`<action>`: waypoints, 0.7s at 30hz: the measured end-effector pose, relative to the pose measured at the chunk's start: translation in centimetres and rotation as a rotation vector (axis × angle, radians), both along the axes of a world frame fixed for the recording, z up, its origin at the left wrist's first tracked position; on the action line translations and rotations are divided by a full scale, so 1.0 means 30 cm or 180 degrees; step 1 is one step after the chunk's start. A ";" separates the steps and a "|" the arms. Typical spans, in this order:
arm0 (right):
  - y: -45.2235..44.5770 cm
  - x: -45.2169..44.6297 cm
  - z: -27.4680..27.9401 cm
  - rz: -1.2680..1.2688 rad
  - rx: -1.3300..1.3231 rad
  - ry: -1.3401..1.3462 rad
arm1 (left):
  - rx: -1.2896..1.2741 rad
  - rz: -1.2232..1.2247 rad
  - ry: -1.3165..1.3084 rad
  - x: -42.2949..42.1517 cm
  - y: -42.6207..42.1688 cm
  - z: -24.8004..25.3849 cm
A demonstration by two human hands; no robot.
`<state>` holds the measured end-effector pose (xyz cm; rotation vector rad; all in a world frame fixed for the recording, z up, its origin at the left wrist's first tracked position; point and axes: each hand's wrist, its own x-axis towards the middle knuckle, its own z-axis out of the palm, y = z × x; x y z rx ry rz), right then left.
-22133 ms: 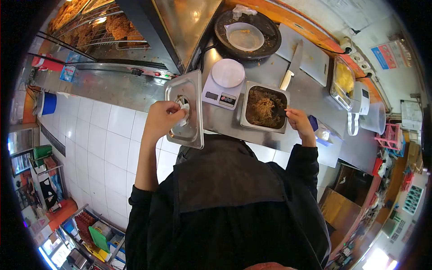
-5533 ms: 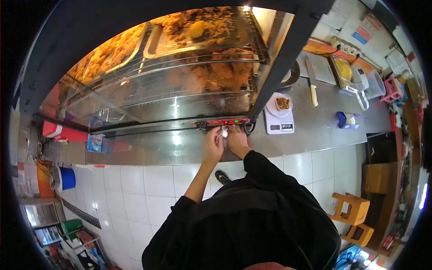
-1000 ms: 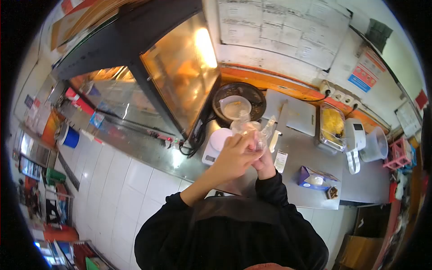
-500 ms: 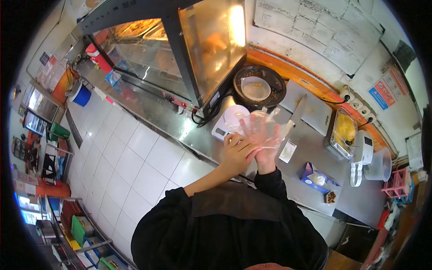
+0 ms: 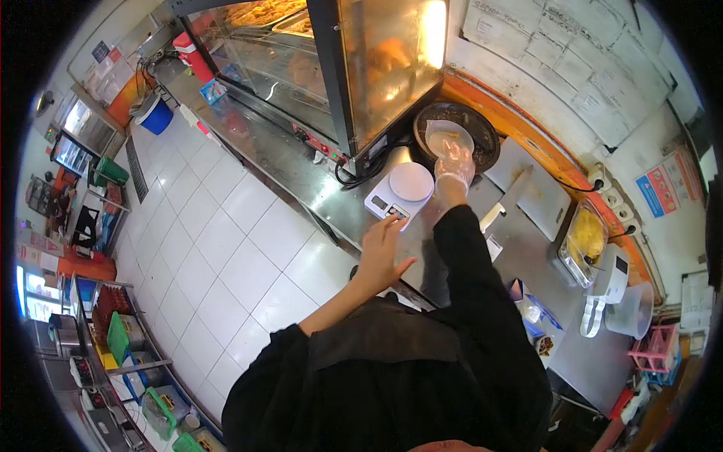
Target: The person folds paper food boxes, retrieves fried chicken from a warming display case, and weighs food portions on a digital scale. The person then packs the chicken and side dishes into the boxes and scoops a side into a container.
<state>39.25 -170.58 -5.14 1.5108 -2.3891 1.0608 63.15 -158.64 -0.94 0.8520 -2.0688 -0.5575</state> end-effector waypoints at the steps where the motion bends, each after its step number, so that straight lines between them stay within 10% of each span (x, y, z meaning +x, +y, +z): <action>1: -0.051 -0.041 -0.015 -0.0031 0.0880 0.0724 | 0.0002 0.0038 -0.0008 0.034 -0.002 -0.005; 3: -0.112 -0.092 -0.065 -0.0007 0.1781 0.1449 | 0.0316 0.0129 -0.0334 0.128 0.011 -0.022; 7: -0.133 -0.179 -0.324 0.0715 0.0439 0.2148 | 0.1065 0.0749 -0.0113 0.321 0.061 -0.145; 12: -0.001 0.010 -0.556 0.2192 -0.1017 -0.2341 | 0.1657 0.1380 -0.0198 0.490 0.112 -0.193; 15: 0.044 0.087 -0.519 0.2276 -0.1304 -0.3495 | 0.1661 0.1295 -0.0296 0.565 0.069 -0.202; 21: 0.156 0.233 -0.187 0.0755 0.1324 0.1505 | 0.1444 0.1132 -0.0350 0.755 -0.073 -0.177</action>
